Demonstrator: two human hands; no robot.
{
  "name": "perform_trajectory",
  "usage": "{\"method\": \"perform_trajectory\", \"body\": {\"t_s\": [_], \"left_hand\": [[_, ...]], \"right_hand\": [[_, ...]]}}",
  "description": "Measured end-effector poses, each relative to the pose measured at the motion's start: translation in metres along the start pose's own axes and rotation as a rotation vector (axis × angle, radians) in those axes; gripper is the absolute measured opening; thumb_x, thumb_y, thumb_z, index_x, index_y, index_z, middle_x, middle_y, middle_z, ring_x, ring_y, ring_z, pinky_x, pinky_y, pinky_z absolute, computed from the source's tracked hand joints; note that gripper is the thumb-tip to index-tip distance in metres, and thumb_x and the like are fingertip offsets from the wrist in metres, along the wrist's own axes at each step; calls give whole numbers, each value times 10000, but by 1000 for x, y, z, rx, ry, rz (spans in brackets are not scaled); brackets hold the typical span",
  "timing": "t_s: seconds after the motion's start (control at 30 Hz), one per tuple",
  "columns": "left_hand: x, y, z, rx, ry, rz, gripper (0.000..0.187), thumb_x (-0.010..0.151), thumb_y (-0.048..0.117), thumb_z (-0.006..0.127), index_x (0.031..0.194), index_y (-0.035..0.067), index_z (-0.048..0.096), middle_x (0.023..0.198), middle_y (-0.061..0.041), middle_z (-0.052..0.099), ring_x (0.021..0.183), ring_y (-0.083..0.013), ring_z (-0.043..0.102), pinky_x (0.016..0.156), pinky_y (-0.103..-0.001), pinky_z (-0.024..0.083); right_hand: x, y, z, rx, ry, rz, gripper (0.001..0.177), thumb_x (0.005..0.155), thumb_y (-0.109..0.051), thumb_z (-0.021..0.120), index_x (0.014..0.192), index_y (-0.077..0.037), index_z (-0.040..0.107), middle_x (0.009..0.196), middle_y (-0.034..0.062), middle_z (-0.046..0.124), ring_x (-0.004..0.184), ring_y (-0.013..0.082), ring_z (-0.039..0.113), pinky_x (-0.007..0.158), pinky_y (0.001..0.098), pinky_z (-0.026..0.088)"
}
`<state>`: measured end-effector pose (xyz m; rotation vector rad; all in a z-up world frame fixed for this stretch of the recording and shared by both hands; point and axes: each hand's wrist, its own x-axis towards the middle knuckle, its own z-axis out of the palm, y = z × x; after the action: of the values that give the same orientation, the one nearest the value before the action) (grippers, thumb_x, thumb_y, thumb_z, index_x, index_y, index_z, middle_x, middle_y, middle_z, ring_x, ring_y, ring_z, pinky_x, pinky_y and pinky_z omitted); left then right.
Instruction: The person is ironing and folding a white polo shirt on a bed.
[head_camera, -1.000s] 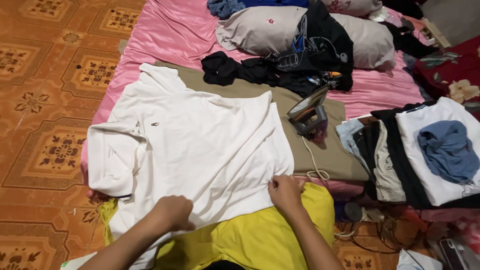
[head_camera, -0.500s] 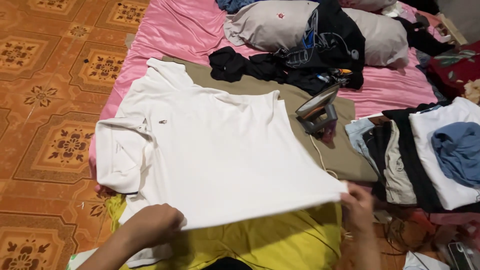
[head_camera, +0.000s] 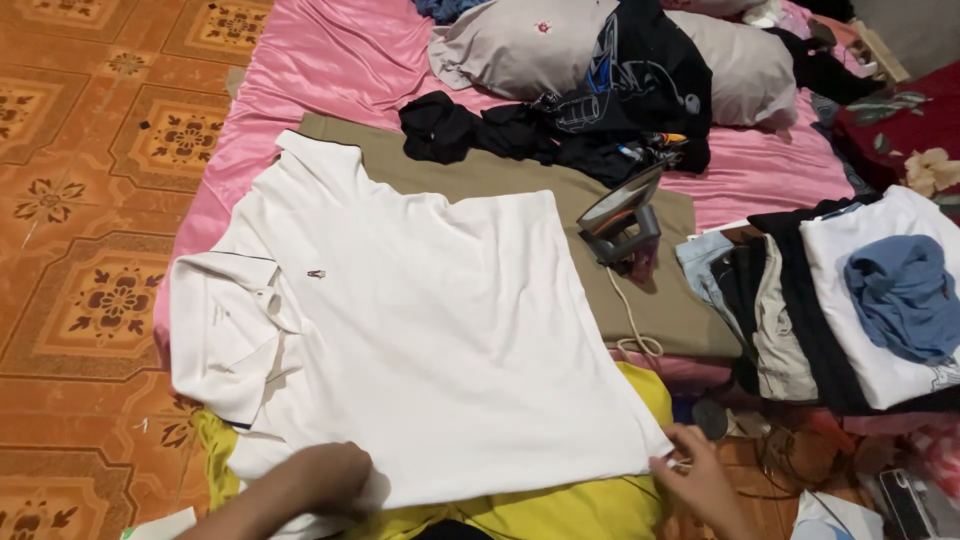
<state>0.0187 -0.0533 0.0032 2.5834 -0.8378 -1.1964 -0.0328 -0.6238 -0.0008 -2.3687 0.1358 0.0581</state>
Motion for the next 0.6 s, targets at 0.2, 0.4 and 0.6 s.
{"method": "perform_trajectory", "body": {"t_s": [0.2,0.4,0.6], "left_hand": [[-4,-52,-116,-230,73,-155,355,833,473,709,1058,206,776,955,-67,785,896,-237,749,815,-377,574],[83,-135,-214,-271,821,-243,289,951,314,691,1055,48,734,952,-174,756,897,-357,720,796,-439,563],[177,-147,-270,-234,1115,146,313,932,190,633,1205,40,658,1161,-197,694,1085,-406,639,918,-463,493]], "right_hand": [[83,-84,-4,-145,257,-125,229,894,-118,685,1108,-37,704,973,141,687,852,257,681,765,352,540],[235,-201,88,-128,88,-339,352,913,-94,643,1262,-45,663,1039,193,718,919,344,698,820,421,547],[398,-181,177,-281,71,-506,594,836,77,564,1417,-19,490,1431,269,523,1198,469,555,957,474,482]]}}
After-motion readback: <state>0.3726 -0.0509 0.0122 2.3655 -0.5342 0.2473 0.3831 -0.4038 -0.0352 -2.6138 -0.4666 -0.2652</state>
